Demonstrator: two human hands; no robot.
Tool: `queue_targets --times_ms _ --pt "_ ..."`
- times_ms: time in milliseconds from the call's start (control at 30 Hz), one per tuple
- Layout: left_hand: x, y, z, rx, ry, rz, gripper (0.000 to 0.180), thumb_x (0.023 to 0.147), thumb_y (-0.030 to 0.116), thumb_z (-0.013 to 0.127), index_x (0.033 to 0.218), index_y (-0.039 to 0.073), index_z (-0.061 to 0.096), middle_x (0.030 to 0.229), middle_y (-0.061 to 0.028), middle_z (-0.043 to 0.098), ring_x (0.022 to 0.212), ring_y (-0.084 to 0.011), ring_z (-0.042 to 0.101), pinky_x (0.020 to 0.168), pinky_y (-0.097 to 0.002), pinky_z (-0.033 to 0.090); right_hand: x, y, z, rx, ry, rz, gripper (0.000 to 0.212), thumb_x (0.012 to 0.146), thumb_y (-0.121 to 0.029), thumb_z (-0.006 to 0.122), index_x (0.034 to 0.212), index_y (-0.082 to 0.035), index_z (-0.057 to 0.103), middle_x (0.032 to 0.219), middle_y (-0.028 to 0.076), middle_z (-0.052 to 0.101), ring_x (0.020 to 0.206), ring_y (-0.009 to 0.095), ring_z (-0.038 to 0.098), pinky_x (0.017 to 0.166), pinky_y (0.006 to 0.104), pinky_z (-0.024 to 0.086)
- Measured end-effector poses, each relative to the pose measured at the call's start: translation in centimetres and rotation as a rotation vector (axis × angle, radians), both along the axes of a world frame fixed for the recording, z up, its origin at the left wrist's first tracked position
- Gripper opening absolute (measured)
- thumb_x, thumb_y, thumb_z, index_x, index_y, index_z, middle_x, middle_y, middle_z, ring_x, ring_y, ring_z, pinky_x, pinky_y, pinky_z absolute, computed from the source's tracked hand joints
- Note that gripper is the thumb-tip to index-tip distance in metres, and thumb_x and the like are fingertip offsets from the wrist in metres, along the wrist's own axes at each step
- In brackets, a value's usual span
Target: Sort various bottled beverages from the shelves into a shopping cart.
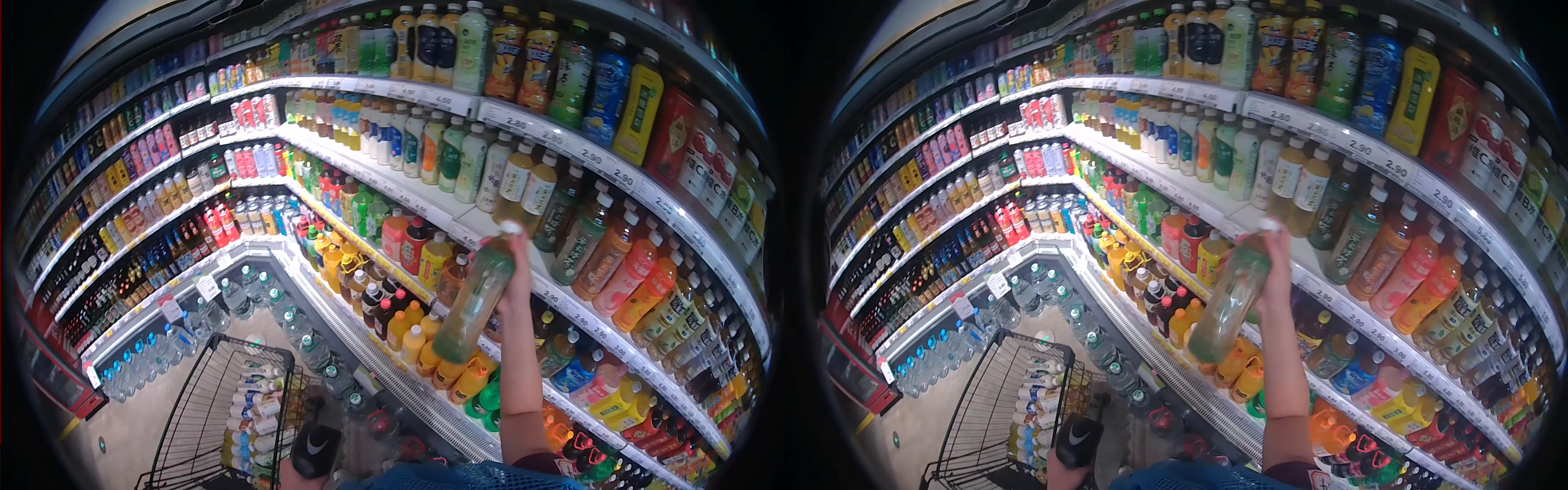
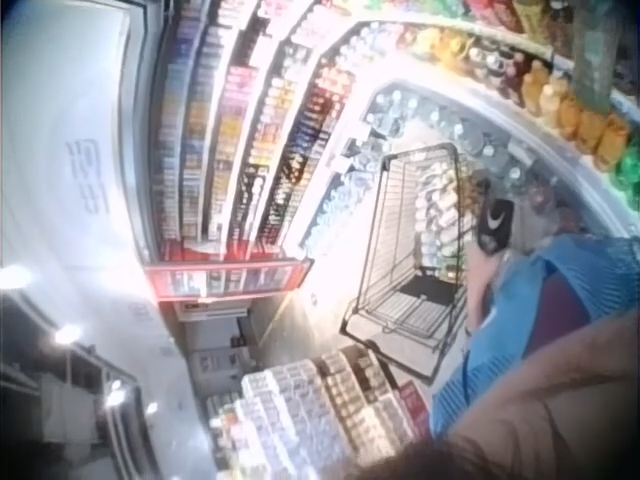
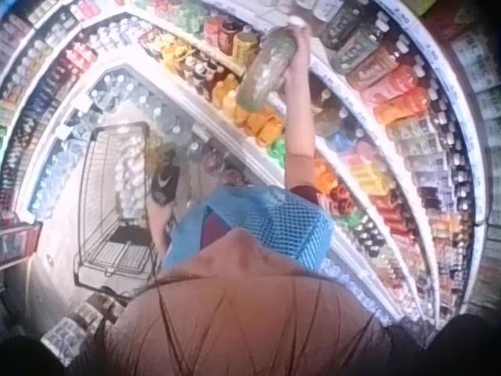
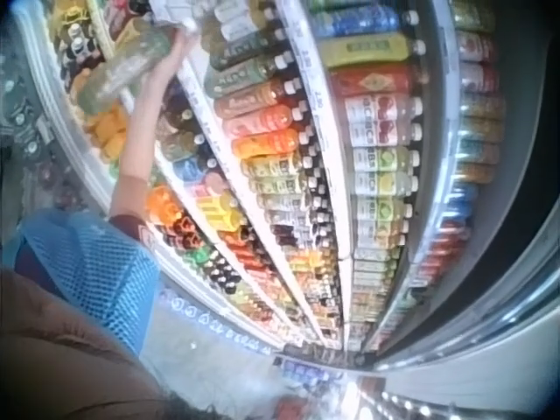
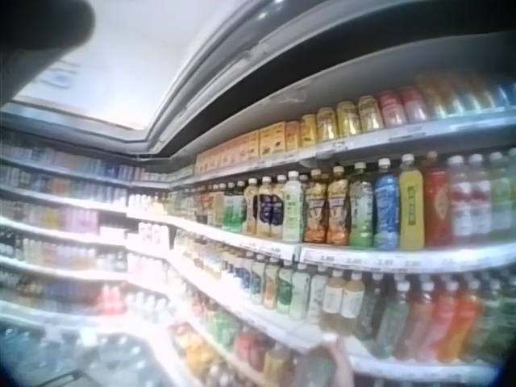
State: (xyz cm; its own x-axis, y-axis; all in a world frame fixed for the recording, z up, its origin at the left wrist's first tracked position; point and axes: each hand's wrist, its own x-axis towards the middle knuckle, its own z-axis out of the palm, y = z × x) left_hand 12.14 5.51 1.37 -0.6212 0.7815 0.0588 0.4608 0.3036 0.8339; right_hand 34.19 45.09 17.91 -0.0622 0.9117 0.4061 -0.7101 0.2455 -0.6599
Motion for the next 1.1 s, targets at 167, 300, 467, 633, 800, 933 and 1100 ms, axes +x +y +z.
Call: queue_targets --times_ms 167,300,467,633,800,933,1100 --pt "-0.9 1.2 5.6 -0.026 -0.083 -0.131 0.042 0.057 0.013 0.071 0.097 0.004 0.063 0.08 -0.0122 0.066 0.075 -0.0189 0.065 0.067 -0.0304 0.049 -7.6 -4.4 -3.1 -0.106 -0.234 0.629 0.032 0.09 -0.028 0.049 0.118 -0.015 0.039 0.086 0.015 0.059 0.069 0.031 0.063 0.06 0.0384 0.054" --pt "-2.7 2.8 8.3 -0.064 0.039 -0.287 0.056 0.051 0.023 0.075 0.102 0.008 0.059 0.081 -0.0121 0.064 0.079 -0.0337 0.062 0.068 -0.0394 0.049 -13.5 -7.8 -6.3 -0.108 -0.292 0.851 0.032 0.091 -0.022 0.049 0.12 -0.014 0.038 0.087 0.015 0.059 0.072 0.025 0.063 0.063 0.035 0.053" --pt "-4.8 2.9 9.3 -0.269 0.288 -0.32 0.062 0.049 0.024 0.075 0.107 0.009 0.056 0.084 -0.0127 0.063 0.08 -0.0334 0.061 0.068 -0.0403 0.049 -20.6 -12.4 -8.9 -0.098 -0.532 1.108 0.032 0.091 -0.019 0.05 0.121 -0.012 0.04 0.088 0.01 0.06 0.078 0.017 0.061 0.068 0.0284 0.049" --pt "-8.1 -2.3 6.4 -0.141 0.033 -0.048 0.052 0.054 0.023 0.075 0.101 0.008 0.058 0.082 -0.0138 0.063 0.079 -0.0335 0.062 0.067 -0.0393 0.049 -28.9 -13.7 -14.5 -0.018 -0.664 0.808 0.024 0.091 -0.014 0.052 0.114 -0.009 0.049 0.089 0.006 0.059 0.079 0.011 0.057 0.069 0.0232 0.044" --pt "-10.4 -9.5 1.5 -0.103 -0.132 0.256 0.041 0.059 0.024 0.074 0.093 0.006 0.061 0.079 -0.0148 0.064 0.076 -0.0345 0.062 0.066 -0.0393 0.05 -38.9 -15.0 -21.6 0.207 -0.872 0.39 0.033 0.087 -0.027 0.058 0.1 0.002 0.05 0.086 0.011 0.057 0.077 0.02 0.057 0.069 0.0344 0.043" --pt "-10.3 -16.4 -5.1 -0.29 -0.359 0.514 0.045 0.062 0.011 0.071 0.104 0.001 0.058 0.084 -0.0113 0.065 0.076 -0.0159 0.062 0.066 -0.0309 0.049 -45.7 -16.1 -27.9 0.53 -1.071 0.281 0.033 0.084 -0.025 0.058 0.099 0.002 0.049 0.095 0.02 0.05 0.092 0.036 0.05 0.08 0.0409 0.04" --pt "-10.4 -19.7 -4.4 -0.327 -0.682 0.72 0.041 0.069 0.012 0.066 0.107 0.001 0.056 0.078 -0.0064 0.061 0.065 -0.0144 0.057 0.055 -0.0297 0.047 -50.7 -18.0 -36.3 0.725 -1.284 0.266 0.035 0.082 -0.025 0.06 0.101 0.002 0.049 0.102 0.02 0.049 0.098 0.038 0.047 0.082 0.0444 0.04"
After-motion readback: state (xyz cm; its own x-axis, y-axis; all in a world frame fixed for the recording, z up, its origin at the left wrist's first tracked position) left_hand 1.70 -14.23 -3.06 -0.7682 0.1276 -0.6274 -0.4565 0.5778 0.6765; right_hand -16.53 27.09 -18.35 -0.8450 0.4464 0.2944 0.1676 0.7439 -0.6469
